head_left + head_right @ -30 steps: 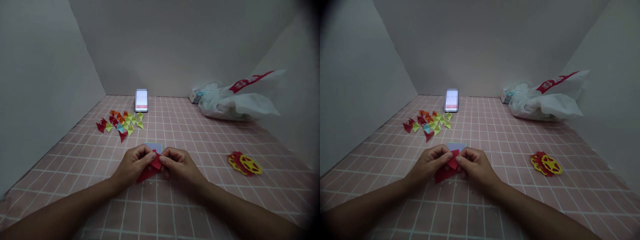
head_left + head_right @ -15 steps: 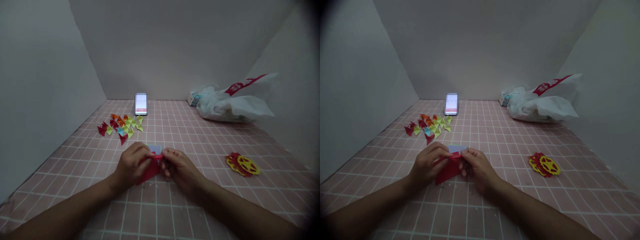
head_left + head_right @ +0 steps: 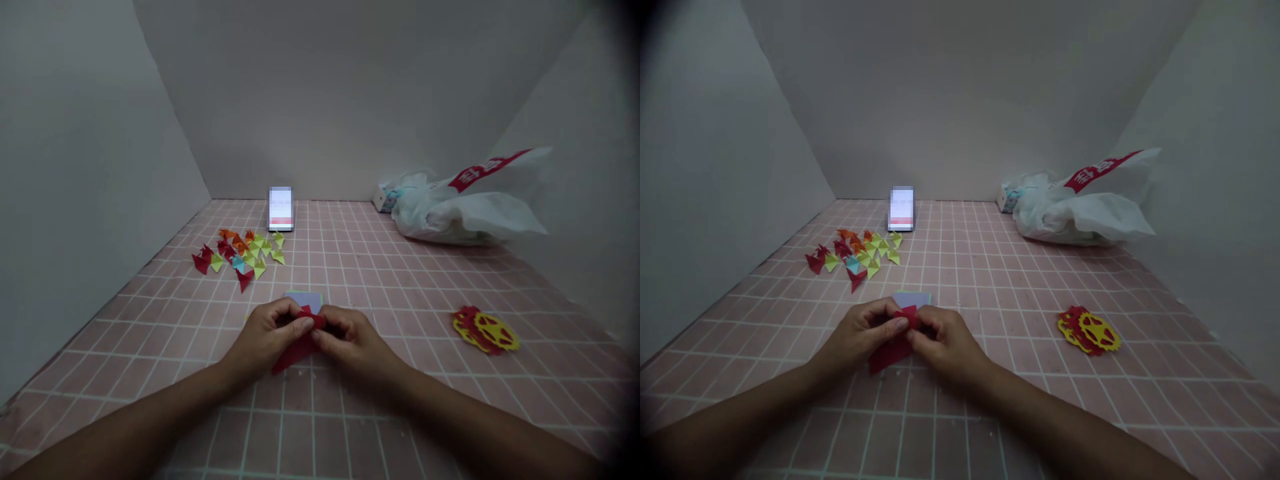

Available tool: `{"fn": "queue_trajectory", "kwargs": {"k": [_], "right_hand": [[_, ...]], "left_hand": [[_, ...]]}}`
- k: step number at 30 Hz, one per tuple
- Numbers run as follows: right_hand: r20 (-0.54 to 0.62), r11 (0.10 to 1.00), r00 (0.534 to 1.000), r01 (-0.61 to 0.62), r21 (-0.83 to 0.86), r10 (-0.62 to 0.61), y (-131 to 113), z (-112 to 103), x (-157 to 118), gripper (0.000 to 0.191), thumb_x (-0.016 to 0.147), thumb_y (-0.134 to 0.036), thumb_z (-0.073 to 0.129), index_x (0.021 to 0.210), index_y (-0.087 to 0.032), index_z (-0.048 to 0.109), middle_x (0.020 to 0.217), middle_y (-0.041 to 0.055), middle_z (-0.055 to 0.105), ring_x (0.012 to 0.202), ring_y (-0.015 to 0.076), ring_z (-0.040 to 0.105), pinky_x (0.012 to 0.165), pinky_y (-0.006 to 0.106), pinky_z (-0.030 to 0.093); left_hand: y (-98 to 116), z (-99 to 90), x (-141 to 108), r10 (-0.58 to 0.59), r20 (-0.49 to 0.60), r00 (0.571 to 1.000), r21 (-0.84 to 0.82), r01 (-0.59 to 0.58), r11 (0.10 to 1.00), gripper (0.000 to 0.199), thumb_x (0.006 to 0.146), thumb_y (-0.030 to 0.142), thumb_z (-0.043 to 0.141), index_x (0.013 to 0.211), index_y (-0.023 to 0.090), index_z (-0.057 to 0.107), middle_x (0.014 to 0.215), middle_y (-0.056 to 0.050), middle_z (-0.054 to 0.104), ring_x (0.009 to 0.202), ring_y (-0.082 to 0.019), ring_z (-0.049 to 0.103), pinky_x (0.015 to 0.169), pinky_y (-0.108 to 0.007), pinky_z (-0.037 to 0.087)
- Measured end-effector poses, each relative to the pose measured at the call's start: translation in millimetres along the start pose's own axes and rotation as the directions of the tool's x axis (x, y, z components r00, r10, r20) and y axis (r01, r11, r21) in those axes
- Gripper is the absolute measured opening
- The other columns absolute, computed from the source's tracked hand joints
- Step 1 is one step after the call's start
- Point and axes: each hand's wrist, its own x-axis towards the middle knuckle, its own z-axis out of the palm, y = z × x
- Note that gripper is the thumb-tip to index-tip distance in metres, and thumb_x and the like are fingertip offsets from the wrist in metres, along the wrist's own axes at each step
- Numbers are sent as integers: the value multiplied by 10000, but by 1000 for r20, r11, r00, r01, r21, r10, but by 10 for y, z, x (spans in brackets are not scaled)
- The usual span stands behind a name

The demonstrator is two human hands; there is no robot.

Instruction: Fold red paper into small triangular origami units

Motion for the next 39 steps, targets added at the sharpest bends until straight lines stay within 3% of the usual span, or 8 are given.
{"fn": "queue_trajectory", "kwargs": {"k": [4, 8, 12, 18, 25, 31, 35, 39], "right_hand": [[2, 995, 999, -42, 88, 42, 0, 7, 1, 160, 868, -260, 557, 742, -169, 594, 699, -20, 515, 650, 113, 436, 615, 262, 340], [-41, 997, 998, -53, 55, 55, 15, -14, 8, 199, 876, -311, 562, 747, -162, 589, 698, -14, 519, 642, 116, 435, 611, 266, 343], [-34, 999, 998, -50, -10, 50, 4, -34, 6, 224, 868, -310, 562, 701, -161, 561, 691, -9, 514, 652, 122, 437, 603, 266, 337], [-38, 999, 999, -29, 31, 30, 12, -34, 18, 213, 898, -318, 544, 759, -161, 584, 712, -9, 538, 652, 117, 452, 607, 255, 356], [-85, 998, 996, 9, -57, -13, 9, -49, 10, 243, 911, -294, 530, 694, -184, 539, 634, -30, 485, 593, 111, 418, 575, 250, 341], [-41, 993, 998, -33, 110, 37, 34, -23, 22, 255, 925, -384, 549, 767, -183, 562, 687, -19, 519, 612, 113, 439, 571, 245, 348], [-74, 994, 995, -63, 89, 70, 58, -25, 37, 214, 881, -333, 606, 740, -176, 573, 664, -24, 517, 600, 108, 441, 558, 239, 349], [-76, 987, 993, -77, 141, 88, 69, -42, 29, 309, 953, -401, 522, 742, -177, 557, 631, -21, 524, 550, 106, 468, 531, 244, 365]], "left_hand": [[-12, 14, -2, -51, -30, 998, -86, 48, 995, 254, 775, 374, 700, 708, 154, 593, 659, 23, 554, 602, -96, 469, 564, -211, 379], [-16, 51, -2, -116, -31, 993, -150, 110, 983, 278, 744, 377, 723, 677, 158, 565, 595, 48, 517, 545, -77, 425, 523, -196, 338], [0, 45, -20, -90, -13, 996, -121, 88, 989, 248, 773, 374, 704, 708, 155, 605, 611, 38, 547, 555, -80, 448, 522, -194, 344], [3, 20, -16, -97, -23, 995, -88, 95, 992, 264, 787, 393, 681, 696, 161, 596, 570, 40, 549, 518, -78, 446, 495, -191, 336], [42, 23, -14, -143, 68, 987, -75, 148, 986, 260, 773, 396, 688, 726, 157, 597, 556, 32, 572, 495, -84, 475, 487, -202, 354], [19, 22, -20, -176, -47, 983, -169, 166, 971, 298, 762, 420, 721, 707, 157, 592, 558, 41, 552, 499, -79, 451, 501, -197, 350], [2, 5, 0, -167, -51, 985, -149, 158, 976, 295, 776, 419, 715, 700, 155, 609, 569, 39, 549, 517, -85, 454, 510, -199, 349], [6, -22, -1, -150, -68, 986, -125, 141, 982, 310, 822, 434, 667, 694, 154, 630, 585, 16, 586, 544, -102, 484, 527, -210, 362]]}}
